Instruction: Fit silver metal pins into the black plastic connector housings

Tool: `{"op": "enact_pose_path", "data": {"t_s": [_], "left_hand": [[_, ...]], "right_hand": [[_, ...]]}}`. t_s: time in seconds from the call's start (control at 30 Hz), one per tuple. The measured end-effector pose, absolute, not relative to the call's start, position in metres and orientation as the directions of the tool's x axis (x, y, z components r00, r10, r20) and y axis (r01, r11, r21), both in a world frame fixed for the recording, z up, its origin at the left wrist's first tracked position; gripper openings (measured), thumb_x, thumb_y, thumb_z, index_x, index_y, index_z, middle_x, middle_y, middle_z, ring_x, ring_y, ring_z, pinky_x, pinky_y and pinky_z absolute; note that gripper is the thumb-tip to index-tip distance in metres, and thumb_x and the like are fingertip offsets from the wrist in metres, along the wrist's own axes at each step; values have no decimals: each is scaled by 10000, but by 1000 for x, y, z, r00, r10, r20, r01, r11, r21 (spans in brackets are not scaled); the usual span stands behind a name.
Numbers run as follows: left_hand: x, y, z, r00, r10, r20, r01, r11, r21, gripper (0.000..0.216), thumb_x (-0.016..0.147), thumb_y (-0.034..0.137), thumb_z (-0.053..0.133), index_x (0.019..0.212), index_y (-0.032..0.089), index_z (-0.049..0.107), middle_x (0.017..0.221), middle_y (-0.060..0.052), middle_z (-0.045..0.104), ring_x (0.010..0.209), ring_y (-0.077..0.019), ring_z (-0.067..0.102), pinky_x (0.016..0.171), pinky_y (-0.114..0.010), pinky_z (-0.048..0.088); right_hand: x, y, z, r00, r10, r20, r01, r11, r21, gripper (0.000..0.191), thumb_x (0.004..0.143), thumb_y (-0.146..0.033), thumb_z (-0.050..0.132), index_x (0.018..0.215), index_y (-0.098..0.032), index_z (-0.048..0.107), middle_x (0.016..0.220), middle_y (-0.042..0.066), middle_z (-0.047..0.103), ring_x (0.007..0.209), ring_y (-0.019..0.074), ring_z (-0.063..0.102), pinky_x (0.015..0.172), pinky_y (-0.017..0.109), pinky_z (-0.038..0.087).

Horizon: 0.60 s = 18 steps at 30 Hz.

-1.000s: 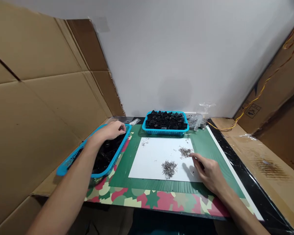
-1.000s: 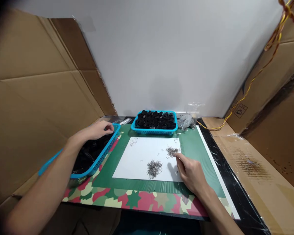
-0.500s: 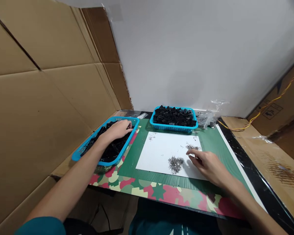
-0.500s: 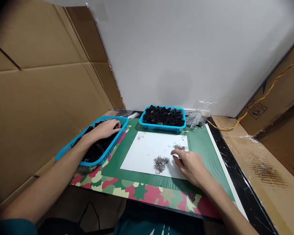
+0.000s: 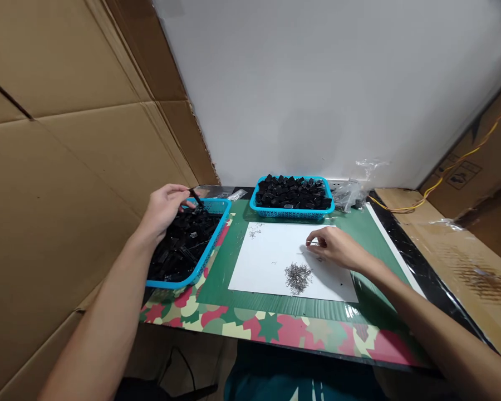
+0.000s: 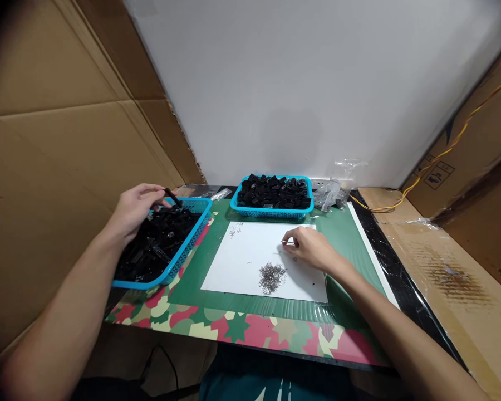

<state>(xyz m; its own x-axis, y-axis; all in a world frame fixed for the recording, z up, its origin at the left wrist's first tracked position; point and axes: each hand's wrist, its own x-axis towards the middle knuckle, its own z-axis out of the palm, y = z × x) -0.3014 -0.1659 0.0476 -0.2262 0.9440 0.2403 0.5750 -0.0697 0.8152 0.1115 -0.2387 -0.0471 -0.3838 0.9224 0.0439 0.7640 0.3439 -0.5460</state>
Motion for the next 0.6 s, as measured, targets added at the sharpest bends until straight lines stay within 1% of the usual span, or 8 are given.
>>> {"op": "enact_pose_path", "data": {"t_s": [0.1, 0.17, 0.23, 0.37, 0.43, 0.5, 0.57, 0.6], "left_hand": [[-265, -177, 56, -183, 955, 233, 411, -140, 901, 200, 856, 331, 702, 949, 176, 616, 858, -52, 749, 677, -148, 616, 601, -257, 416], [-235, -186, 57, -60, 976, 212, 297, -185, 937, 256, 859, 317, 711, 1051, 156, 659, 907, -60, 752, 668, -127, 599, 600, -241, 414], [-204, -193, 53, 46, 984, 170, 185, -176, 967, 311, 888, 338, 700, 1133, 145, 680, 912, -65, 743, 690, -126, 596, 605, -232, 420], [-147, -199, 22, 255, 965, 58, -12, -57, 998, 248, 925, 312, 673, 1106, 151, 722, 915, -54, 704, 724, -108, 589, 628, -209, 430], [-125, -198, 1, 313, 950, -12, -101, 46, 994, 203, 925, 299, 676, 1053, 146, 714, 824, -30, 654, 672, -90, 566, 609, -196, 422], [-111, -197, -20, 332, 942, -52, -195, 122, 973, 181, 920, 297, 689, 1024, 148, 689, 803, -14, 618, 648, -79, 566, 593, -184, 421], [-104, -198, -37, 343, 935, -91, -262, 188, 947, 199, 918, 320, 705, 1040, 169, 661, 822, -1, 593, 653, -86, 599, 580, -185, 438], [-102, -200, -44, 345, 933, -106, -283, 211, 936, 217, 919, 342, 711, 1054, 184, 648, 831, 5, 581, 641, -86, 603, 564, -184, 439]], "right_hand": [[102, -233, -54, -373, 927, 46, 764, 335, -552, 167, 884, -278, 701, 975, -220, 828, 754, 39, 717, 622, 150, 568, 576, 273, 312], [98, -232, -57, -370, 929, 20, 767, 318, -558, 122, 862, -257, 722, 915, -241, 831, 743, 26, 713, 624, 145, 566, 575, 269, 309], [95, -233, -58, -364, 931, 2, 779, 306, -548, 107, 861, -231, 717, 866, -245, 823, 740, 19, 715, 632, 144, 571, 582, 268, 306], [90, -236, -52, -376, 926, -35, 822, 316, -474, 118, 894, -200, 690, 890, -238, 802, 776, 26, 742, 644, 150, 602, 598, 276, 286], [88, -239, -50, -381, 923, -53, 850, 327, -413, 127, 924, -207, 661, 930, -231, 786, 805, 42, 755, 671, 165, 625, 607, 279, 273], [88, -242, -50, -391, 919, -57, 868, 347, -354, 143, 956, -221, 620, 962, -219, 764, 812, 60, 752, 685, 179, 630, 611, 282, 255], [91, -245, -52, -411, 911, -28, 856, 375, -355, 153, 982, -226, 579, 998, -211, 731, 814, 61, 737, 687, 180, 612, 617, 285, 250], [94, -246, -53, -416, 909, 2, 835, 383, -395, 147, 991, -227, 563, 1009, -212, 708, 819, 52, 726, 688, 174, 593, 623, 283, 256]]}}
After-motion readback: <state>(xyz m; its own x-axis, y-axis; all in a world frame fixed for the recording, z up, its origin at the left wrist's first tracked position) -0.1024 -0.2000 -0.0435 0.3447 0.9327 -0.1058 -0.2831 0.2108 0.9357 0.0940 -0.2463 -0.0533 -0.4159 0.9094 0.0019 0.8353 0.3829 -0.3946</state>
